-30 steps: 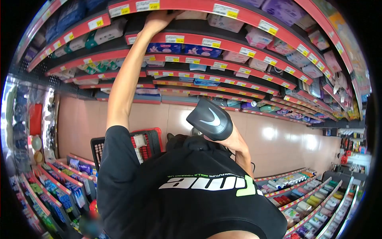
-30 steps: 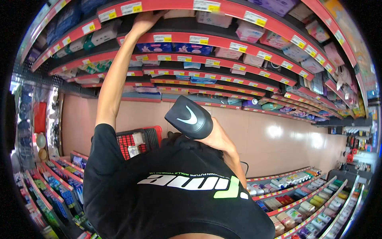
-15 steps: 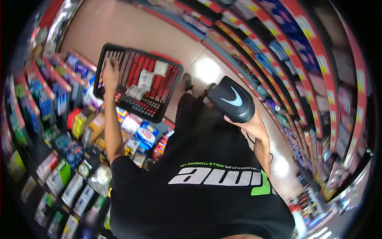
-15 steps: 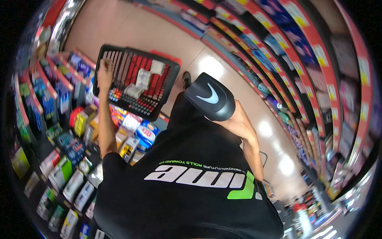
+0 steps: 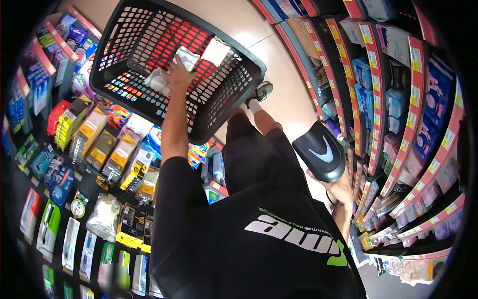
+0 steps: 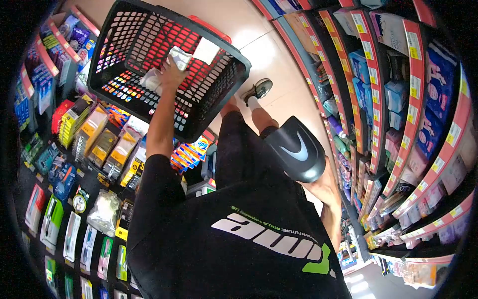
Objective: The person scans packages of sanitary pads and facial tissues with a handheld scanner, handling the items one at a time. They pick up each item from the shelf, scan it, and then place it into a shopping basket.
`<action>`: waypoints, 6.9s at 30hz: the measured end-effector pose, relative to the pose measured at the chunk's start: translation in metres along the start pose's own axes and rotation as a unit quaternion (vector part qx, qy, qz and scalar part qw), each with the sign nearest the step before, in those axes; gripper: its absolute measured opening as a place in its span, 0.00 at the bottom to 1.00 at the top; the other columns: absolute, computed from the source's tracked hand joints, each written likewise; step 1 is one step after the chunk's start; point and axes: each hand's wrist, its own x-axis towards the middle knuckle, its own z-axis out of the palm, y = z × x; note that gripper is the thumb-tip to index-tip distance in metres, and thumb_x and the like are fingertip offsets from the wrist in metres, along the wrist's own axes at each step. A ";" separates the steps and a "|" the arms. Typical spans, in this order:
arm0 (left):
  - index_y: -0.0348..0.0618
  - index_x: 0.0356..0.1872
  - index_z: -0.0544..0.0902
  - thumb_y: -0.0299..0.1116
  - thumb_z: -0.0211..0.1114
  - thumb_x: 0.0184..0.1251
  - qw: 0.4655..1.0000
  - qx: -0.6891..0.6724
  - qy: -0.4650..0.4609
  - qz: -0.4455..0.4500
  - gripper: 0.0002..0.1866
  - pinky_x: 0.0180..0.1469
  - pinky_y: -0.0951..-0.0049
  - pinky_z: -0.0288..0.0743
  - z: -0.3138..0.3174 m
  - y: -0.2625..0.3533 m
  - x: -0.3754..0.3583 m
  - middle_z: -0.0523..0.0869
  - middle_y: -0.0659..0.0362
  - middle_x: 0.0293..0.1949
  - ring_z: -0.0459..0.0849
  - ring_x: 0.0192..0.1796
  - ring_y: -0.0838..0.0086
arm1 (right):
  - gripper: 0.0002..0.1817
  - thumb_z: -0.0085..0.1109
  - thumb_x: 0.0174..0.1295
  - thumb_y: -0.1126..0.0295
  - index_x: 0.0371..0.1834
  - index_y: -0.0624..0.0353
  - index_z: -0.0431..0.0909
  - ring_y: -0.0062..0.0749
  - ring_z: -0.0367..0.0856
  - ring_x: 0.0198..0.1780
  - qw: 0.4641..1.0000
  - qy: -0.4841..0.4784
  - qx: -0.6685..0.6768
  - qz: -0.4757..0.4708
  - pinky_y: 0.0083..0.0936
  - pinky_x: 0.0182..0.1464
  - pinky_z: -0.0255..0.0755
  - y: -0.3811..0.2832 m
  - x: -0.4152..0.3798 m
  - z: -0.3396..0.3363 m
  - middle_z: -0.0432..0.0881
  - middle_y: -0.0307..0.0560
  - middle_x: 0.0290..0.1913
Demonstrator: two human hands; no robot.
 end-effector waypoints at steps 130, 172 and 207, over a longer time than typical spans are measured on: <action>0.30 0.62 0.62 0.28 0.60 0.62 0.454 -0.883 -0.107 -0.048 0.28 0.63 0.61 0.68 -0.139 -0.039 -0.096 0.75 0.48 0.55 0.74 0.60 0.61 | 0.34 0.74 0.41 0.78 0.55 0.65 0.69 0.26 0.76 0.50 0.983 0.002 0.112 -0.143 0.27 0.54 0.70 -0.050 -0.011 0.017 0.78 0.46 0.50; 0.53 0.48 0.77 0.25 0.64 0.58 0.464 -0.088 0.616 0.630 0.17 0.59 0.66 0.64 -0.438 0.224 -0.204 0.83 0.63 0.51 0.79 0.56 0.70 | 0.44 0.77 0.39 0.73 0.63 0.63 0.66 0.27 0.74 0.55 0.881 0.197 0.160 -0.399 0.28 0.59 0.67 0.038 -0.107 -0.074 0.77 0.47 0.56; 0.36 0.69 0.54 0.70 0.52 0.58 0.565 -0.713 -0.118 0.399 0.51 0.22 0.80 0.67 -0.508 0.392 -0.220 0.79 0.46 0.47 0.81 0.33 0.74 | 0.43 0.76 0.41 0.72 0.64 0.63 0.65 0.26 0.71 0.55 0.875 0.227 0.263 -0.337 0.26 0.60 0.64 0.079 -0.122 -0.069 0.75 0.45 0.57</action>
